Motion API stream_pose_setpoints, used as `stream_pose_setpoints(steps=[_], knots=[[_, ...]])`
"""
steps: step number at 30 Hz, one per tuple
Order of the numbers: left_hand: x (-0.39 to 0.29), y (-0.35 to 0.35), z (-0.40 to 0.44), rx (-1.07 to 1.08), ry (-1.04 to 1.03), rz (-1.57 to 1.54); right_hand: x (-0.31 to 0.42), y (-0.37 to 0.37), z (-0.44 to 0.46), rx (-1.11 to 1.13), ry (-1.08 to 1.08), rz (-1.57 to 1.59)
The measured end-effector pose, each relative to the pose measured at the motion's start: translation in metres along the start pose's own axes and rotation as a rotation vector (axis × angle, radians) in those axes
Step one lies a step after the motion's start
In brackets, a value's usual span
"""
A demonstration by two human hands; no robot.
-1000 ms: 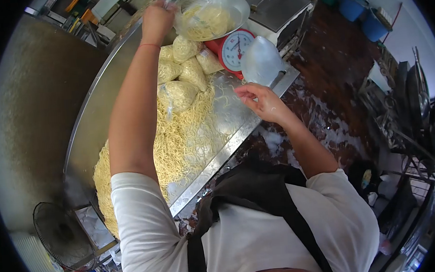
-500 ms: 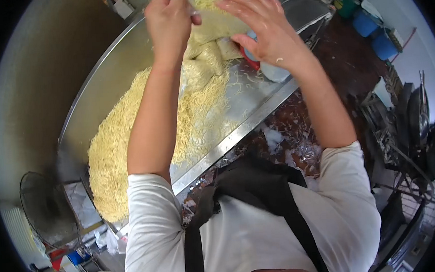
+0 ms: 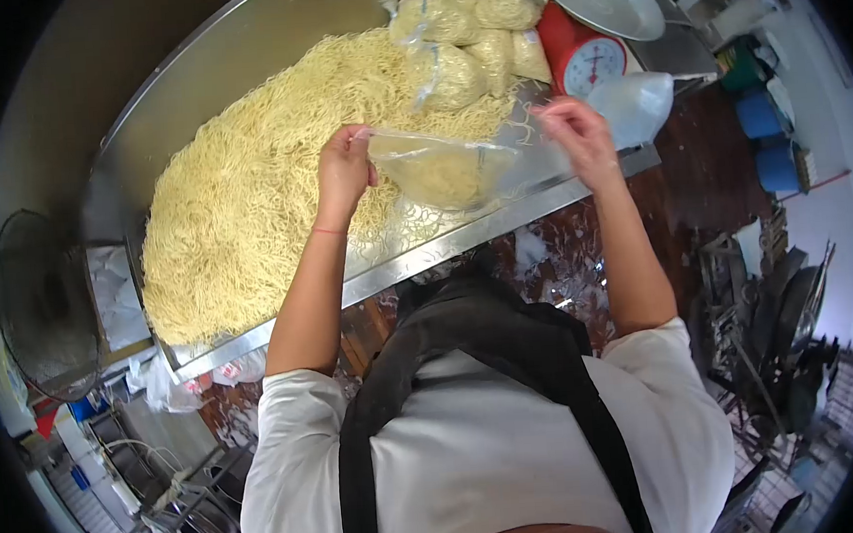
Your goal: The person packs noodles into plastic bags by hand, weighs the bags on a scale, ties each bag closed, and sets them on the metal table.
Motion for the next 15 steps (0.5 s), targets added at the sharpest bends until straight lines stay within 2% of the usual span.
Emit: stream_pose_setpoints(steps=[2, 4, 5, 6, 7, 9, 10, 13, 14, 15], knots=[[0.018, -0.002, -0.007, 0.003, 0.038, -0.001, -0.093, -0.024, -0.021, -0.004, 0.150, -0.504], [0.027, -0.025, -0.013, 0.065, -0.004, 0.027, -0.111, -0.070, -0.039, 0.132, 0.183, -0.833], [0.002, -0.044, -0.024, 0.143, -0.007, 0.088, -0.098, -0.118, -0.043, 0.281, 0.145, -0.909], [-0.020, -0.062, -0.036, 0.215, 0.002, 0.148, -0.077, -0.142, -0.031, 0.142, 0.102, -0.721], [-0.023, -0.074, -0.044, 0.290, -0.081, 0.148, -0.067, -0.157, -0.031, 0.009, 0.046, -0.525], [-0.039, -0.091, -0.050, 0.446, -0.278, 0.163, -0.094, -0.177, -0.015, 0.078, -0.010, -0.251], [-0.030, -0.087, -0.050, 0.553, -0.141, -0.035, -0.104, -0.183, -0.005, 0.108, -0.034, -0.112], [0.001, -0.038, -0.033, 0.091, -0.557, 0.412, -0.113, -0.184, 0.008, 0.189, -0.181, -0.041], [0.038, -0.043, -0.026, 0.194, -0.473, 0.428, -0.090, -0.188, 0.008, 0.202, -0.105, -0.041], [0.062, -0.056, -0.019, 0.284, -0.574, 0.527, -0.057, -0.194, 0.009, 0.218, -0.025, -0.044]])
Point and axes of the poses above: each hand's wrist, its own z-axis towards the middle knuckle, its own y-axis out of the back of the hand, x = y × z, the point moved 8 cm from there along z, towards the middle knuckle, and after that the axes turned 1 degree about x, right-handed, at the moved point
